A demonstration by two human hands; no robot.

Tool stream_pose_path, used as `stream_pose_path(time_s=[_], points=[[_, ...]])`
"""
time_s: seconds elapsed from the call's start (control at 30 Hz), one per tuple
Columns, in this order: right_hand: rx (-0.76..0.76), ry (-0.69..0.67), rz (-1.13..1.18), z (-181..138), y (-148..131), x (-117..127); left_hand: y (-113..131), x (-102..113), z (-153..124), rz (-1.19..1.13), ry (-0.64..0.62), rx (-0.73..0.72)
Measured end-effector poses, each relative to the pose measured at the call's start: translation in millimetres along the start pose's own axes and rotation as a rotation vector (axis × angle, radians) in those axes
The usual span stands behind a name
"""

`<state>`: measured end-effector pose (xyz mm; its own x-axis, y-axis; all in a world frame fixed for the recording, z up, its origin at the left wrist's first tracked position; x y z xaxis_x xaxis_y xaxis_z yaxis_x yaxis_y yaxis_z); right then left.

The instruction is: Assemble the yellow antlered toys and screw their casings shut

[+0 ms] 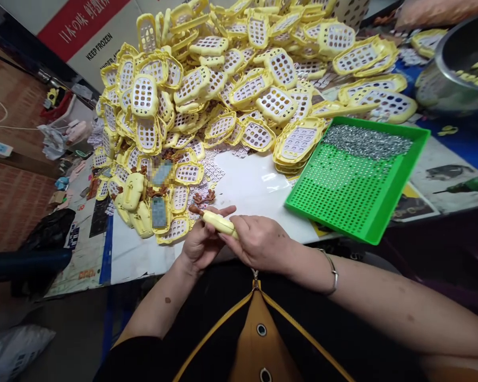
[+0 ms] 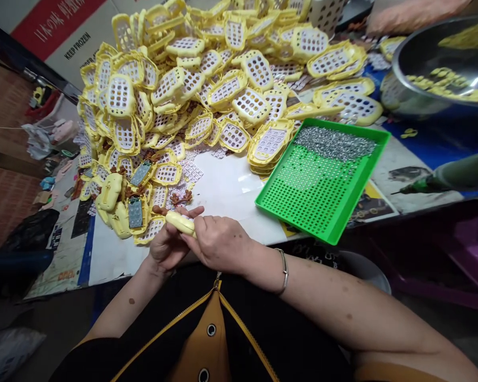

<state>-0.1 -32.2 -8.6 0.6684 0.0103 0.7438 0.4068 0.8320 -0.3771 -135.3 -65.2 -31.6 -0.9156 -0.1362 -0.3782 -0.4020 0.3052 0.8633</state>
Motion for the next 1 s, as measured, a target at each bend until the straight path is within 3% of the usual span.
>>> stream_pose_path(time_s=[0.1, 0.23, 0.33, 0.43, 0.53, 0.73, 0.83, 1.0], points=[[-0.009, -0.020, -0.026, 3.7, -2.0, 6.2, 7.2, -1.5, 2.7, -0.073, -0.035, 0.001], [-0.142, -0.290, 0.087, 10.3, 2.7, 9.6, 8.7, -0.9, 5.8, -0.135, -0.011, -0.025], [-0.177, -0.451, 0.034, 11.4, 3.4, 9.1, 1.4, -2.2, 2.8, -0.117, 0.049, -0.010], [-0.159, -0.500, -0.039, 9.3, 1.2, 6.9, -5.6, -5.9, -5.5, -0.125, 0.149, -0.010], [-0.099, -0.448, -0.092, 3.9, -1.9, 3.7, -8.2, -9.5, -13.6, -0.083, 0.198, 0.027], [0.026, -0.167, -0.177, 0.7, -10.6, 1.6, -1.9, -8.5, -12.9, -0.071, 0.154, 0.044], [0.001, -0.173, -0.180, 7.4, -11.1, 0.3, -1.8, -6.6, -6.7, -0.160, 0.155, 0.044], [-0.044, -0.180, -0.098, 9.6, -1.3, 3.2, -1.2, -0.3, 0.3, -0.334, 0.324, -0.007]])
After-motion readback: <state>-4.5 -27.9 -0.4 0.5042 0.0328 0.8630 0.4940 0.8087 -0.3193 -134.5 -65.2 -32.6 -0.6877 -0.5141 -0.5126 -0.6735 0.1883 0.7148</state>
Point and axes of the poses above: each hand's wrist, its own z-axis towards the middle knuckle, its own x-axis out of the back of the hand, y = z × x, the point moved 3 cm from there along z, towards the middle knuckle, and after that the axes turned 2 degrees about z, right-handed, at the moved point
